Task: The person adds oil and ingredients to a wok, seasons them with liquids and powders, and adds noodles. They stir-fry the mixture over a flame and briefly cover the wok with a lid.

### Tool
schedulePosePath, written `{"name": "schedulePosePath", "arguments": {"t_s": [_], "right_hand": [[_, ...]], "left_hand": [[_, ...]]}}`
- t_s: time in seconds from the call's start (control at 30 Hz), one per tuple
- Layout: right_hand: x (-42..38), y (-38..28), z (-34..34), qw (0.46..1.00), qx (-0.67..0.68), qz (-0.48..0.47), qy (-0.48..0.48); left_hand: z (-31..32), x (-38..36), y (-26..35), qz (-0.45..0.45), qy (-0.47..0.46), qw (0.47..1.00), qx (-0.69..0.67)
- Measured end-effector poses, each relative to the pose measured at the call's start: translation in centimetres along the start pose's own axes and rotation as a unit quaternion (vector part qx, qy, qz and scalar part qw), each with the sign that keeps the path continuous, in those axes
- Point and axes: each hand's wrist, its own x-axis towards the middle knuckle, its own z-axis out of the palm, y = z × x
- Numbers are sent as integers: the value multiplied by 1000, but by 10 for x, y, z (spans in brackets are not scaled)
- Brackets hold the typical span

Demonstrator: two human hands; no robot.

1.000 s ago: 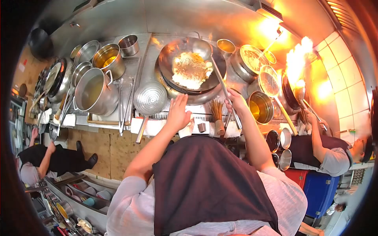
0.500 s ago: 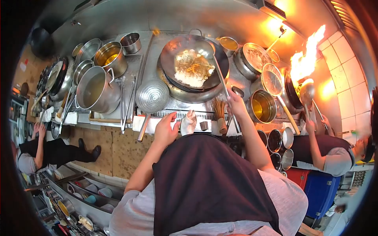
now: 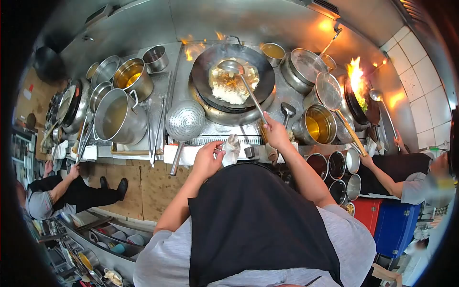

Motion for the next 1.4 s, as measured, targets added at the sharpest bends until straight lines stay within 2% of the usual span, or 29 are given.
{"name": "schedulePosePath", "arguments": {"t_s": [0.1,0.2,0.3,0.43,0.5,0.57,0.6,0.67,0.7,0.77,0.8,0.9,0.93,1.03,1.07,1.1,1.17,1.27,1.4], "right_hand": [[16,8,-1,998,-57,-11,-40],[23,4,-5,998,8,-63,-3],[30,-12,-3,999,-37,-2,-23],[35,2,-3,999,-25,9,-40],[28,1,-9,998,-48,-26,-25],[15,-16,-20,998,-8,31,-45],[19,-5,-12,998,-10,31,-44],[29,31,16,999,8,-33,-19],[28,29,14,999,9,-32,-20],[32,25,5,993,97,50,-34],[23,22,1,998,57,-18,10],[-15,24,-13,995,82,-49,42],[-29,20,-18,993,109,32,4],[-51,26,-24,992,111,54,-24],[-51,27,-27,968,172,164,-80],[-54,33,-23,967,175,167,-77],[-52,42,-14,993,109,44,-21],[-59,46,1,986,151,66,-29],[-59,36,-11,982,164,80,-46]], "left_hand": [[2,-7,-4,-24,-20,999,10],[2,-10,-10,-10,-16,1000,-6],[3,-10,-8,-32,-15,999,-22],[0,-8,-8,-18,-3,1000,-15],[1,-8,-10,-22,-7,999,-22],[2,-8,-14,-34,-10,999,-27],[3,-5,-15,-44,-10,998,-32],[3,4,-9,-43,-19,999,-22],[3,8,-7,-42,-31,999,-9],[5,19,-4,-28,-26,999,-6],[4,24,1,-12,-23,1000,-7],[3,28,5,4,-18,1000,-21],[3,30,6,2,-12,999,-33],[4,28,7,-21,-22,999,-38],[5,26,6,-21,-27,999,-37],[6,25,5,-28,-40,998,-31],[8,28,3,-32,-50,998,-23],[7,29,3,0,-35,999,-31],[2,36,14,-27,-43,999,-19]]}}
